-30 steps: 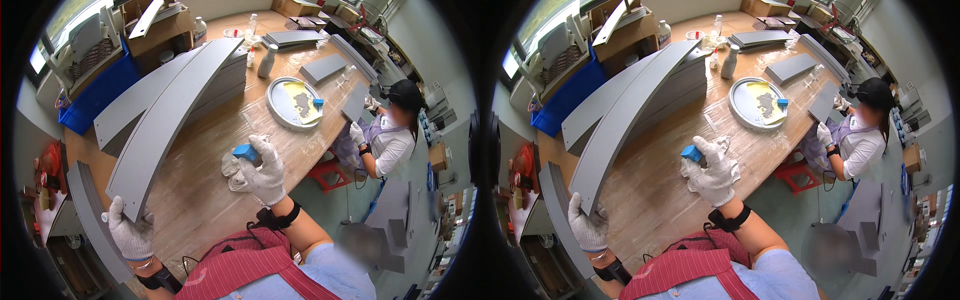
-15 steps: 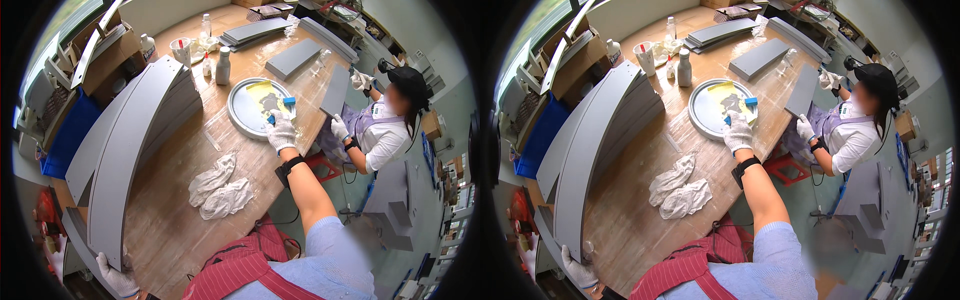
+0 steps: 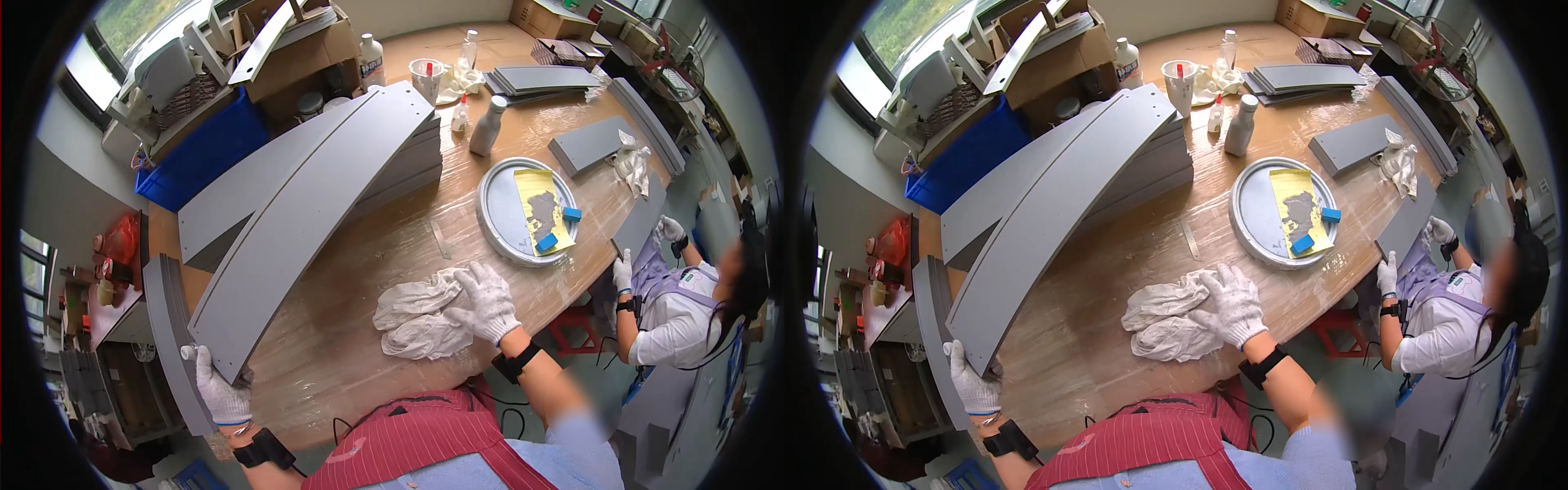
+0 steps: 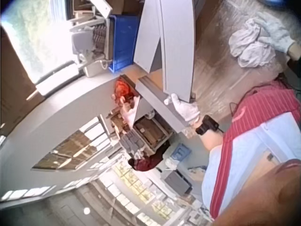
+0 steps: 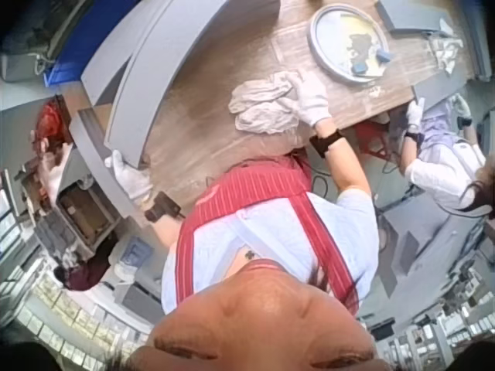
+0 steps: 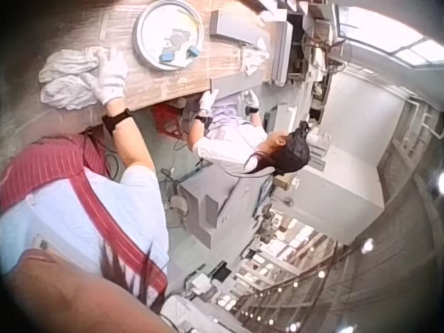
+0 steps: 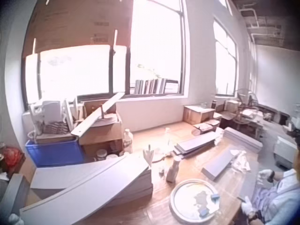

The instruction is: The person wipes a gray rectangular panel with a white cloth, then uses a blue sanding block to smooth the edges and surfaces. They repeatedly flip the panel to work on different sides and wipe it down between sanding passes. The person stacks the finished panel with others on the table.

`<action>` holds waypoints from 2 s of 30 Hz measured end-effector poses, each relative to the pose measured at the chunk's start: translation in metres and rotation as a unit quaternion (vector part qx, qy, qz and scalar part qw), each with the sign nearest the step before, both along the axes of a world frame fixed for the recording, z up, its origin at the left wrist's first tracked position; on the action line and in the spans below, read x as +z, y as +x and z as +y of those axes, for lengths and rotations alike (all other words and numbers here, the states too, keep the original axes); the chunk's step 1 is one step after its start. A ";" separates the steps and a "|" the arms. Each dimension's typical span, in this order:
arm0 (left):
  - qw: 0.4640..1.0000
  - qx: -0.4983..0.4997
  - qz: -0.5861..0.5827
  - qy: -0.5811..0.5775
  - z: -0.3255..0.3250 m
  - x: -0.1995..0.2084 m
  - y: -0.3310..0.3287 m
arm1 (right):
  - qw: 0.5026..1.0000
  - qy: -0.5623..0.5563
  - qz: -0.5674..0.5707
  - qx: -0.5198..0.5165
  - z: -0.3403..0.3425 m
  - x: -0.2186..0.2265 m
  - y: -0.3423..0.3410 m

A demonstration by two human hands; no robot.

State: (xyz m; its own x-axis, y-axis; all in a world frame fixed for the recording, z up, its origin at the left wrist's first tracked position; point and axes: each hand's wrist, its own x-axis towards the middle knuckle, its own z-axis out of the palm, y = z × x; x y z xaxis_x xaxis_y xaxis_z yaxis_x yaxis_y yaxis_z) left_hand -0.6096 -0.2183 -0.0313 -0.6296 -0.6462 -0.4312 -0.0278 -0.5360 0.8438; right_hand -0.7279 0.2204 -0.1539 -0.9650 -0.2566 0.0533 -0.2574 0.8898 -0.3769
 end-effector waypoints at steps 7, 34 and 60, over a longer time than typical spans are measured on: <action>0.999 -0.045 0.001 -0.002 0.004 0.000 -0.002 | 0.982 0.047 -0.105 0.149 -0.066 -0.049 0.042; 0.850 -0.143 0.335 0.380 -0.025 -0.027 0.001 | 0.964 0.038 0.166 0.206 -0.340 0.149 -0.068; 0.787 -0.180 0.407 0.429 -0.024 -0.037 0.007 | 0.912 -0.321 -0.223 0.128 -0.276 0.179 -0.084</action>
